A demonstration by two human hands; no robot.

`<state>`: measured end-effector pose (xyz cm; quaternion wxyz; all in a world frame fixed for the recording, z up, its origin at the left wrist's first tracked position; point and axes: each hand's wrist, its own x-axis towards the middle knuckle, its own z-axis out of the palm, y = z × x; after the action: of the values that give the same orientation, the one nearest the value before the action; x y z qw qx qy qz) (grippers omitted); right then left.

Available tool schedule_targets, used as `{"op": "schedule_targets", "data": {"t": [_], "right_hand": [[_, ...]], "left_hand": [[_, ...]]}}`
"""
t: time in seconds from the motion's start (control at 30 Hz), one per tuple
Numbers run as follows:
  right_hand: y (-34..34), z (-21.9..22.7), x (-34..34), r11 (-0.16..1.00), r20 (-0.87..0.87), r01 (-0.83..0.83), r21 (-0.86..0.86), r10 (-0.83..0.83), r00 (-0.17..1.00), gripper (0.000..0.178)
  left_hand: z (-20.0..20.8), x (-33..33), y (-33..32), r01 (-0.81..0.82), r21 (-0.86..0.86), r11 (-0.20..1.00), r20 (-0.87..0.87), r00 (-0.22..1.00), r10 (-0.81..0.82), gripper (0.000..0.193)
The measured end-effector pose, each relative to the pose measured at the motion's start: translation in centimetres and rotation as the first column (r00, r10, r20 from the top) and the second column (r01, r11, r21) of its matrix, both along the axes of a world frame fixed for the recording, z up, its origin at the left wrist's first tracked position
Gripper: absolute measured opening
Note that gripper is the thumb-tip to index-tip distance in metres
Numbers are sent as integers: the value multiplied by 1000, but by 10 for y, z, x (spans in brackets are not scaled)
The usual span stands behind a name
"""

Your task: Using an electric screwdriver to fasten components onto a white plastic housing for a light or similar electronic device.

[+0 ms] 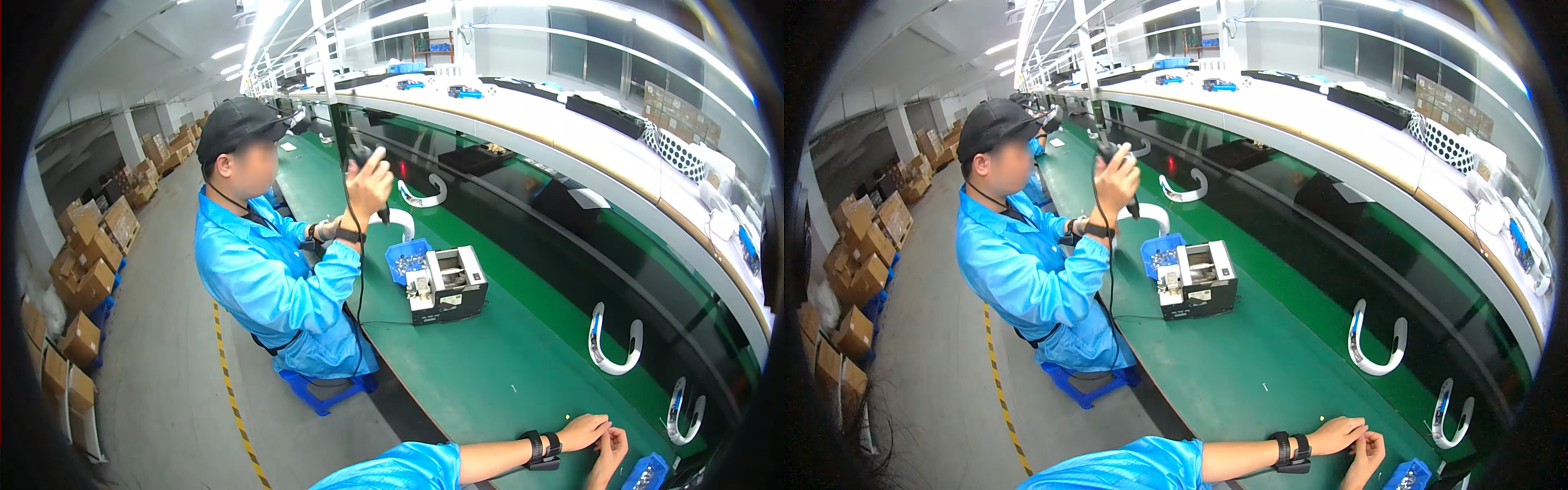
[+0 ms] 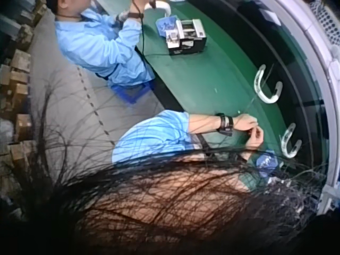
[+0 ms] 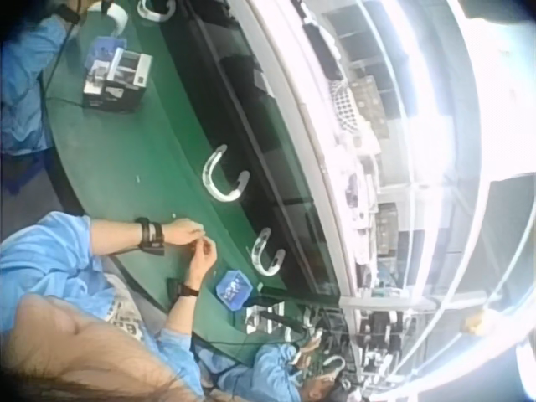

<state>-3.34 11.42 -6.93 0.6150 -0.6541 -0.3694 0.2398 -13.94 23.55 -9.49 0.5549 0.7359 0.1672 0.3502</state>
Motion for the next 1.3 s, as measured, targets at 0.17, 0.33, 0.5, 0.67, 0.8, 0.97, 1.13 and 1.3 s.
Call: {"op": "schedule_targets", "data": {"t": [0.17, 0.33, 0.5, 0.67, 0.8, 0.97, 1.13, 1.3], "right_hand": [[-4, -5, 2, 997, -72, 68, 44, -65, 995, 5], [4, 10, -5, 998, -195, 41, 47, -31, 980, 10], [-1, 14, 2, 1000, -259, 7, 29, 1, 966, 10], [5, 3, 0, 999, -199, 0, 32, 7, 980, 12], [-1, -2, 10, 1000, -140, 13, 28, -9, 990, 12], [11, -5, -2, 999, -147, -28, 16, 30, 989, 13], [10, -2, -4, 998, -147, -57, 28, 60, 987, 12], [7, -4, 1, 998, -157, -58, 30, 62, 986, 11]], "left_hand": [[12, 5, -3, 80, -56, 995, -44, 996, -83, 34], [29, -12, 6, 97, -110, 989, -125, 986, -110, 30], [29, -5, 5, 93, -100, 991, -183, 977, -110, 29], [22, -12, 8, 84, -42, 996, -111, 990, -88, 25], [19, 1, 5, 120, -62, 991, -68, 990, -124, 23], [12, -12, 12, 89, -82, 993, -56, 994, -94, 23], [9, -10, 11, 90, -56, 994, -35, 995, -92, 21], [10, -5, 11, 125, -101, 987, 8, 992, -124, 19]]}}
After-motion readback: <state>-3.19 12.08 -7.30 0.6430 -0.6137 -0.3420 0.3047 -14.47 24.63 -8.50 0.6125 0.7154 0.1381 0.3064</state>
